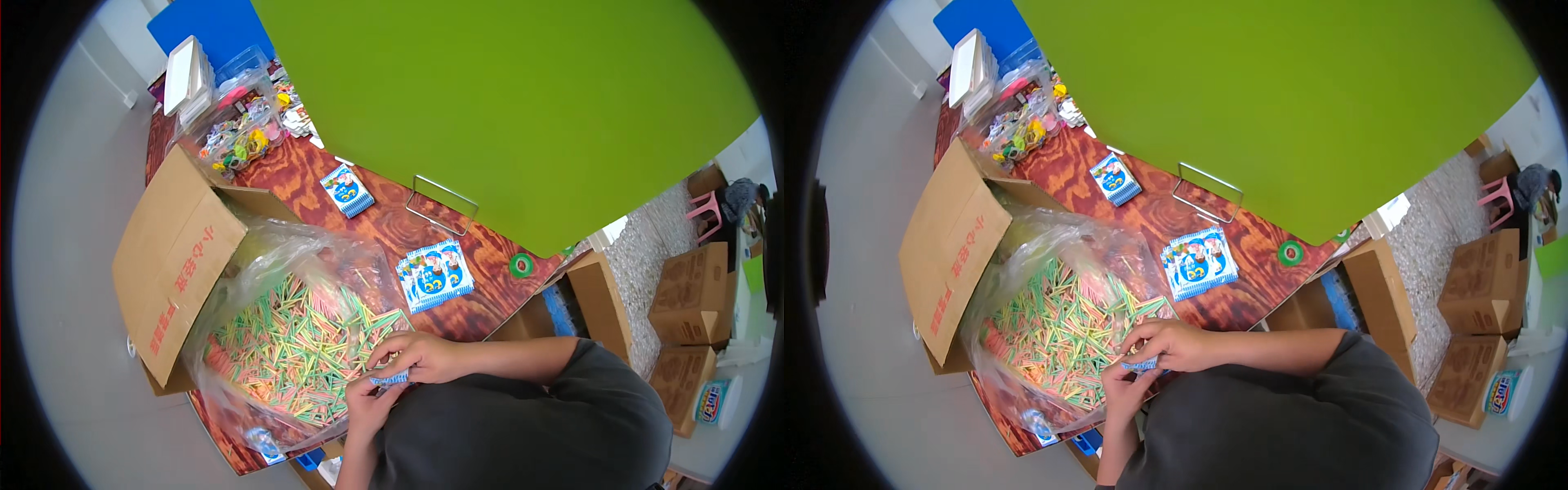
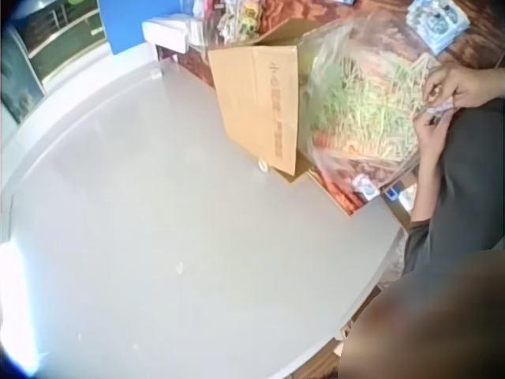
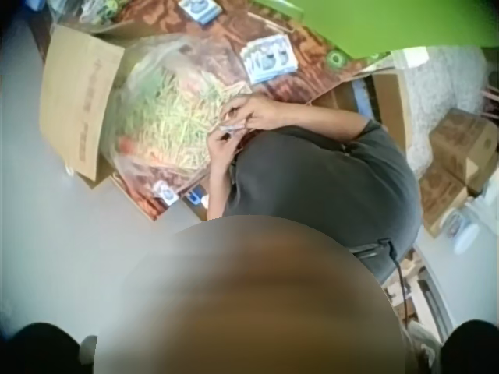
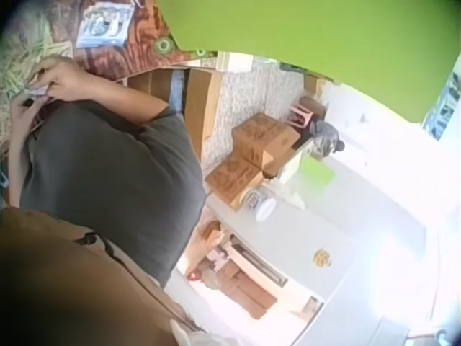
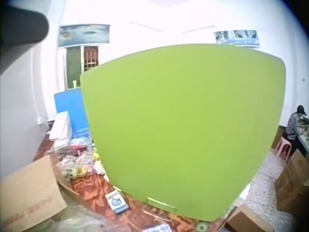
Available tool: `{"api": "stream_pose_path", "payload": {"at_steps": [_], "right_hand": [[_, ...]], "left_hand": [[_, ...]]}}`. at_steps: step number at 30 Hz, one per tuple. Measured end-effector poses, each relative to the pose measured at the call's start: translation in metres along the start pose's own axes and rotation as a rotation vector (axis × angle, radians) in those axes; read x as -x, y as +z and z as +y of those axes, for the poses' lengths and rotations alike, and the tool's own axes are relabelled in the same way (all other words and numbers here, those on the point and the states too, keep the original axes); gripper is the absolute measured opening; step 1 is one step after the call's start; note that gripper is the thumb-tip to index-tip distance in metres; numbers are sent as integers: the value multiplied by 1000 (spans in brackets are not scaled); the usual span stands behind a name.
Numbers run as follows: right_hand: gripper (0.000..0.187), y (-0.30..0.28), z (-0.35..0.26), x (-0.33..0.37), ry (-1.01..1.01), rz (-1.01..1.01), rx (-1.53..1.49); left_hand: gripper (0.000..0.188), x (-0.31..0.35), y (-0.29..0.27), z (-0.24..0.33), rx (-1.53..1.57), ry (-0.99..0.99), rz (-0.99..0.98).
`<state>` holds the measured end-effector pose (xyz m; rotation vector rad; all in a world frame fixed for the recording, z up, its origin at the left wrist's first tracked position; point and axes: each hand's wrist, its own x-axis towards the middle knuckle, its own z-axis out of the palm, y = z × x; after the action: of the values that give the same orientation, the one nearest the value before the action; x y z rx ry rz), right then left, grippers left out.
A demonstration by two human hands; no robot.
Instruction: Counting and sorting small individually packaged plastic toy parts from a large bag into groups.
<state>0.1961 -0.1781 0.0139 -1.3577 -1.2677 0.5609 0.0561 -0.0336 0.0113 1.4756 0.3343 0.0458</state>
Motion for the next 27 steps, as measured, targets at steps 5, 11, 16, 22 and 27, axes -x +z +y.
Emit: {"api": "stream_pose_path", "payload": {"at_steps": [5, 11, 16, 22, 27], "right_hand": [[31, -4, 7, 3, 59, -9, 0], [19, -88, 39, 14, 547, 446, 29], [32, -124, 68, 23, 580, 487, 54], [36, -109, 48, 18, 210, 486, 1066], [29, -78, 35, 19, 233, 468, 822]], "left_hand": [[20, 2, -4, -11, -94, -50, 7], [29, 9, -20, -10, -181, 130, 152], [25, 33, -61, -27, -102, 78, 295], [24, 74, -112, -36, -236, 69, 620], [34, 123, -182, -68, -691, 114, 1152]]}}
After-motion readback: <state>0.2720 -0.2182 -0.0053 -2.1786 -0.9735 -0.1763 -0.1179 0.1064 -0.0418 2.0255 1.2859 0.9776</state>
